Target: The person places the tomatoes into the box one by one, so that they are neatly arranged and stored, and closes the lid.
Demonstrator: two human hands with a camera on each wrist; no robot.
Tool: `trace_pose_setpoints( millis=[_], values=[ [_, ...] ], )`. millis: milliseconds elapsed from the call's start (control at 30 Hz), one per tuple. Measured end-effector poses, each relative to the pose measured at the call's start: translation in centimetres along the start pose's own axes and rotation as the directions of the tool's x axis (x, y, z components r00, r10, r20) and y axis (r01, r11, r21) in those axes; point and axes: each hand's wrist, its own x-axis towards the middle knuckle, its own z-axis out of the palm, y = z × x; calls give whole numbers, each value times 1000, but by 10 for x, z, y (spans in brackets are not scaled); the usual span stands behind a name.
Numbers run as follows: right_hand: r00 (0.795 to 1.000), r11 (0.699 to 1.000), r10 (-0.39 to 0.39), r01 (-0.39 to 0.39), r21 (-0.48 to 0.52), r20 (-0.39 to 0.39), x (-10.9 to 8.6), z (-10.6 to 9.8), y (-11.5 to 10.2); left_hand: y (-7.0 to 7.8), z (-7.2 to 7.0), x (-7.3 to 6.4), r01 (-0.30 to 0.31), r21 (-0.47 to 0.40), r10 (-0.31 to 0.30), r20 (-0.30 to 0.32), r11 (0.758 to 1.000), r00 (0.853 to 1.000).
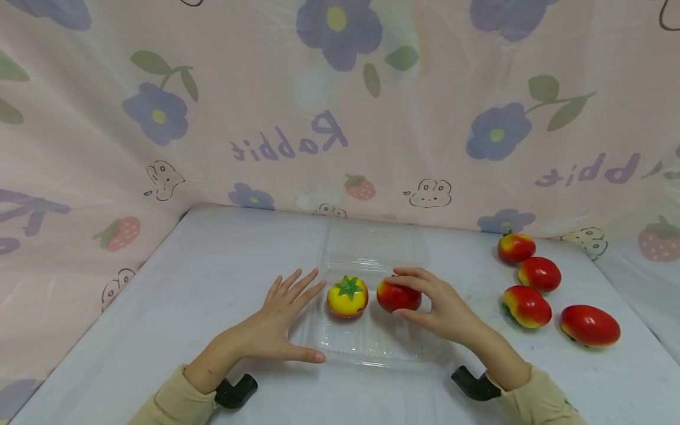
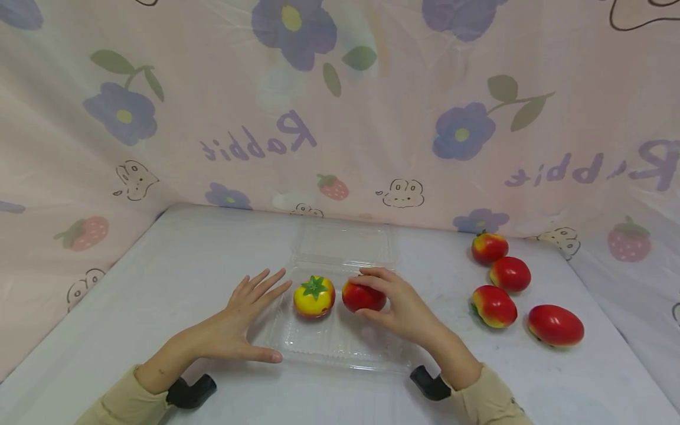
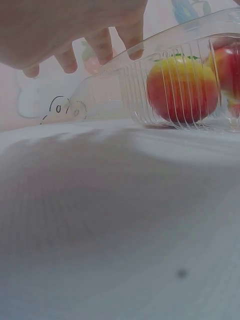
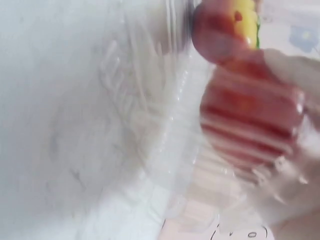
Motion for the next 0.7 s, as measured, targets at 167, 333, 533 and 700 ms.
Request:
trace_pose_setpoints(
  millis=[167, 333, 533, 700],
  values=[
    [1000, 997, 30, -30, -71, 7, 3, 6, -5, 0, 0, 0, 6, -2, -6, 1, 1000, 1000],
    [1000, 988, 23, -21, -156, 11, 4, 12, -6, 0, 0, 0, 11, -5, -11, 1, 1000, 1000],
    [999, 969, -30, 33, -246, 15, 5, 18, -4, 0, 1, 0, 11, -12, -11, 2, 1000, 1000],
    [996, 956, -61, 77, -282, 68, 1, 19, -3, -1, 1, 1, 6, -10, -6, 0, 1000, 1000]
  ],
)
